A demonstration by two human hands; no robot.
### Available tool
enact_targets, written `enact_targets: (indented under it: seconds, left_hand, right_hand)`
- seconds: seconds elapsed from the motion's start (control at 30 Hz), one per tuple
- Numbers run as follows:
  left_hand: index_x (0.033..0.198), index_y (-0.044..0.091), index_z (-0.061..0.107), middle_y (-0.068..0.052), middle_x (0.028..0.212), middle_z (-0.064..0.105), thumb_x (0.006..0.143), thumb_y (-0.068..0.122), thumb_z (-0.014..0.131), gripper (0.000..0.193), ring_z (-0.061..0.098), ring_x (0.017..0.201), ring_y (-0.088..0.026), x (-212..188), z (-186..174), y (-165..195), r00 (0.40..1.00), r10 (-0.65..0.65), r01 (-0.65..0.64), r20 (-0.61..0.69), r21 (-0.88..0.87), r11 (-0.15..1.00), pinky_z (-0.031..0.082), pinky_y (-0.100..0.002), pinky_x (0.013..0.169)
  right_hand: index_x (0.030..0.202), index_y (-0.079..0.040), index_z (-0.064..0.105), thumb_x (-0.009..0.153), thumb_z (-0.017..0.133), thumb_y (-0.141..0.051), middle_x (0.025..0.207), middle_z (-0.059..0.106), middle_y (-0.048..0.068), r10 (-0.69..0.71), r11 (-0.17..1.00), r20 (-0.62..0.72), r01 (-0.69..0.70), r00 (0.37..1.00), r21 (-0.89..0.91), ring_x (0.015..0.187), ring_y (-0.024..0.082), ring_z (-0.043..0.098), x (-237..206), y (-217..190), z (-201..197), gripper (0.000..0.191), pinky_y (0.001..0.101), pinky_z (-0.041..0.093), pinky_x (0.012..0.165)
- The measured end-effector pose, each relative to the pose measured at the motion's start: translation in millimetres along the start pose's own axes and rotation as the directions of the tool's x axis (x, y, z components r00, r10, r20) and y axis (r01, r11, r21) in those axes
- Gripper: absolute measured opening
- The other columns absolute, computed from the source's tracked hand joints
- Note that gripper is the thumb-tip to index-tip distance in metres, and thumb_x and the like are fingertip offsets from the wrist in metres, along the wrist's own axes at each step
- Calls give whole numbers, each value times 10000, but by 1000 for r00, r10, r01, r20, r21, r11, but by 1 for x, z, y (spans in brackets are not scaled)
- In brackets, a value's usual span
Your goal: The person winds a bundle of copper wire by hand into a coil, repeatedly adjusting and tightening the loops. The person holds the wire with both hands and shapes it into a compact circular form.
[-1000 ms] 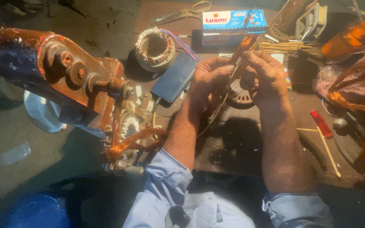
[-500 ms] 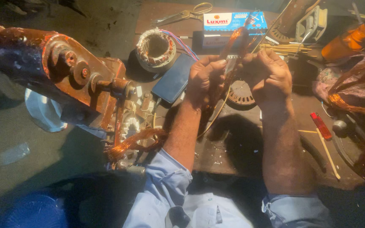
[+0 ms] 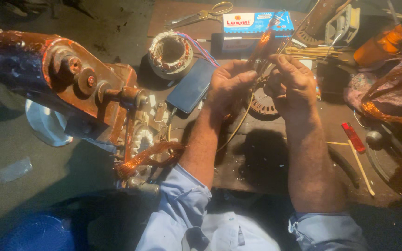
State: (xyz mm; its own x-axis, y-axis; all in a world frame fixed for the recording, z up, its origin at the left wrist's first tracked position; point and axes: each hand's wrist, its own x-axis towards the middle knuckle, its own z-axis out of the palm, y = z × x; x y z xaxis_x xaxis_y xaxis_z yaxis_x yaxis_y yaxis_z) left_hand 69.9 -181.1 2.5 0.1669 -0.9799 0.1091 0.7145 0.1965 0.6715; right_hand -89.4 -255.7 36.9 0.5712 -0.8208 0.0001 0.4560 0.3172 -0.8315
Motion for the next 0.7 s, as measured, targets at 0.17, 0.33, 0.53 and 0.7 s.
enact_targets:
  seconds: [0.17,0.33,0.53,0.7]
  left_hand:
    - [1149,-18,688,-131,983,751,893,80,779,288,682,790,-162,0,-1,-1,1000,-8,8,1,125,992,557,-313,682]
    - [1164,-8,693,-114,1049,746,912,80,782,282,700,910,-160,1,-2,-2,999,44,-45,24,11,999,575,-309,833]
    - [1189,1,684,-104,1017,730,927,70,798,294,672,857,-159,2,-3,0,997,64,-65,49,14,998,556,-318,757]
    - [1182,-4,678,-106,997,738,917,69,776,292,689,841,-167,0,0,1,999,51,-50,3,-64,997,567,-313,735]
  right_hand:
    - [1099,-4,708,1025,717,-179,657,537,9,-33,999,-47,33,998,-2,525,107,426,-1,-2,0,190,267,356,516]
    - [1083,11,721,1016,713,-165,700,590,19,-67,994,-80,60,995,-87,566,116,496,-2,-2,-1,189,276,429,551]
    - [1062,25,723,1007,702,-137,710,576,43,-73,993,-24,71,997,-95,580,123,481,-3,-1,-5,172,281,431,583]
    - [984,-20,637,971,574,-132,922,663,118,-39,995,5,38,999,95,849,250,647,0,-2,-1,130,424,549,835]
